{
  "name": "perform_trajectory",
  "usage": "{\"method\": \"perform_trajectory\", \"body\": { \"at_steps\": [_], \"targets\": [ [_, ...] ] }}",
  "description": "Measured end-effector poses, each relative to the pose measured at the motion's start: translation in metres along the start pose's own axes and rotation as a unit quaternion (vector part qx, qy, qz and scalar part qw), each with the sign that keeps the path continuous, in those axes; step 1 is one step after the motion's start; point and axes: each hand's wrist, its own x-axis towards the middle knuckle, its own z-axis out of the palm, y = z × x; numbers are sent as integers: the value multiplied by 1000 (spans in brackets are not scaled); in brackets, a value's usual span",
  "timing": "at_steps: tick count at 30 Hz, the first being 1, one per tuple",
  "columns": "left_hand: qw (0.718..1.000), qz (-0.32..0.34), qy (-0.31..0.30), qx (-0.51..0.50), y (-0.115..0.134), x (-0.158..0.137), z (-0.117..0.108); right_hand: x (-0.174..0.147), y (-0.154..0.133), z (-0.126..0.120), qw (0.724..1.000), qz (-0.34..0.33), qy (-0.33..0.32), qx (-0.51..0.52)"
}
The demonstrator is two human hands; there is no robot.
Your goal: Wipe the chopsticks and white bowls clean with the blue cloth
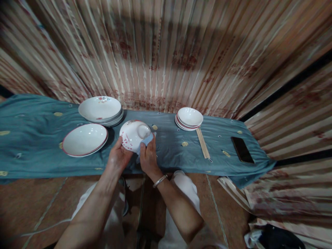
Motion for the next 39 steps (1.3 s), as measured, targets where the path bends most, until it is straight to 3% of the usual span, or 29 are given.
{"method": "perform_trajectory", "body": {
  "at_steps": [4, 11, 18, 23, 32, 35, 39],
  "targets": [
    [1000, -7, -4, -4, 0, -1, 0, 3, -5, -6, 999, -26, 2, -40],
    [1000, -21, -14, -3, -2, -3, -1, 10, -9, -12, 974, -146, 17, -173],
    [998, -20, -60, 24, -6, -2, -8, 12, -15, -14, 955, -199, -37, -216],
    [997, 34, -39, 58, -11, -4, -9, 14, -17, -19, 964, -176, -57, -189],
    [982, 100, -65, 149, -18, -5, -12, 23, -17, -29, 984, -128, -32, -120],
    [971, 116, -61, 199, -20, -3, -17, 27, -11, -29, 996, -75, -6, -50],
    [964, 120, -52, 229, -23, -1, -22, 38, 5, -29, 996, 56, 32, 67]
  ]
}}
